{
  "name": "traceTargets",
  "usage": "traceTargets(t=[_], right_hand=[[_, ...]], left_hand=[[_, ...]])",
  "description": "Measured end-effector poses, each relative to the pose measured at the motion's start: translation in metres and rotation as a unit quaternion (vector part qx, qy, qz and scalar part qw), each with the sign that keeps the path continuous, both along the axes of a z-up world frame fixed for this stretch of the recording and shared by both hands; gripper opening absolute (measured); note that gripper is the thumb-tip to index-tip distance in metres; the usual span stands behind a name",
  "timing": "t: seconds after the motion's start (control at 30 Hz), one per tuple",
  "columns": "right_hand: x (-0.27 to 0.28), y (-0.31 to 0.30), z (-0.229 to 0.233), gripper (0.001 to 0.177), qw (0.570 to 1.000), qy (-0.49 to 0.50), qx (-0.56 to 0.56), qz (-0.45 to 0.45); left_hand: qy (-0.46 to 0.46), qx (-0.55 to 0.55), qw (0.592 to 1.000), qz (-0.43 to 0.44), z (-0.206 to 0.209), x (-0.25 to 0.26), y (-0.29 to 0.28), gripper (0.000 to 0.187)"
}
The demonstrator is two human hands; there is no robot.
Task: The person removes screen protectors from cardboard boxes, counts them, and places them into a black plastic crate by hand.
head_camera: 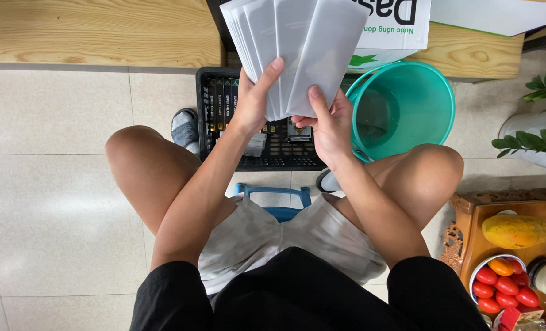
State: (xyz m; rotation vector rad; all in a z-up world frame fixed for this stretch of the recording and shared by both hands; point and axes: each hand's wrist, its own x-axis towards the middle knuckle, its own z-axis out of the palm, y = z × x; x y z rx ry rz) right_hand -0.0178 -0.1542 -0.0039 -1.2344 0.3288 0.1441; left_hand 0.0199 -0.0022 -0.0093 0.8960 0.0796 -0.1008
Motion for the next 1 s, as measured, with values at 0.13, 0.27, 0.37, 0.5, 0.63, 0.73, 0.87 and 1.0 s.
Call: traceTargets(t=[0.13,0.27,0.37,0.5,0.63,0.73,0.87,1.0], right_hand=[[0.000,0.001,-0.006,0.038,0.999,0.008,0.033,-0.025],[-0.002,0.002,0.000,0.046,1.000,0.004,0.026,-0.012],[-0.003,0.002,0.000,0.047,0.999,0.002,0.041,-0.013],[-0.003,0.003,-0.008,0.044,0.997,0.010,0.065,-0.039],[-0.003,0.004,-0.003,0.046,0.997,0.010,0.071,-0.037],[-0.003,0.004,-0.001,0.048,0.998,0.011,0.058,-0.012],[-0.004,0.005,-0.011,0.041,1.000,-0.006,0.005,-0.027],[-0.004,0.004,-0.012,0.049,0.997,0.026,0.063,-0.040]], left_hand=[[0.057,-0.049,0.996,0.051,-0.017,0.003,-0.001,0.043],[0.105,0.010,0.993,0.051,0.003,0.001,0.002,0.053],[0.033,-0.013,0.998,0.044,0.002,0.000,0.003,0.051],[0.093,-0.099,0.990,0.023,-0.011,0.001,0.002,0.048],[0.108,0.009,0.991,0.076,0.003,0.002,0.001,0.056],[0.040,0.031,0.997,0.059,0.009,0.001,0.001,0.057],[0.044,-0.017,0.997,0.068,-0.001,0.000,0.001,0.054],[0.088,-0.121,0.988,0.037,-0.012,0.002,0.001,0.044]])
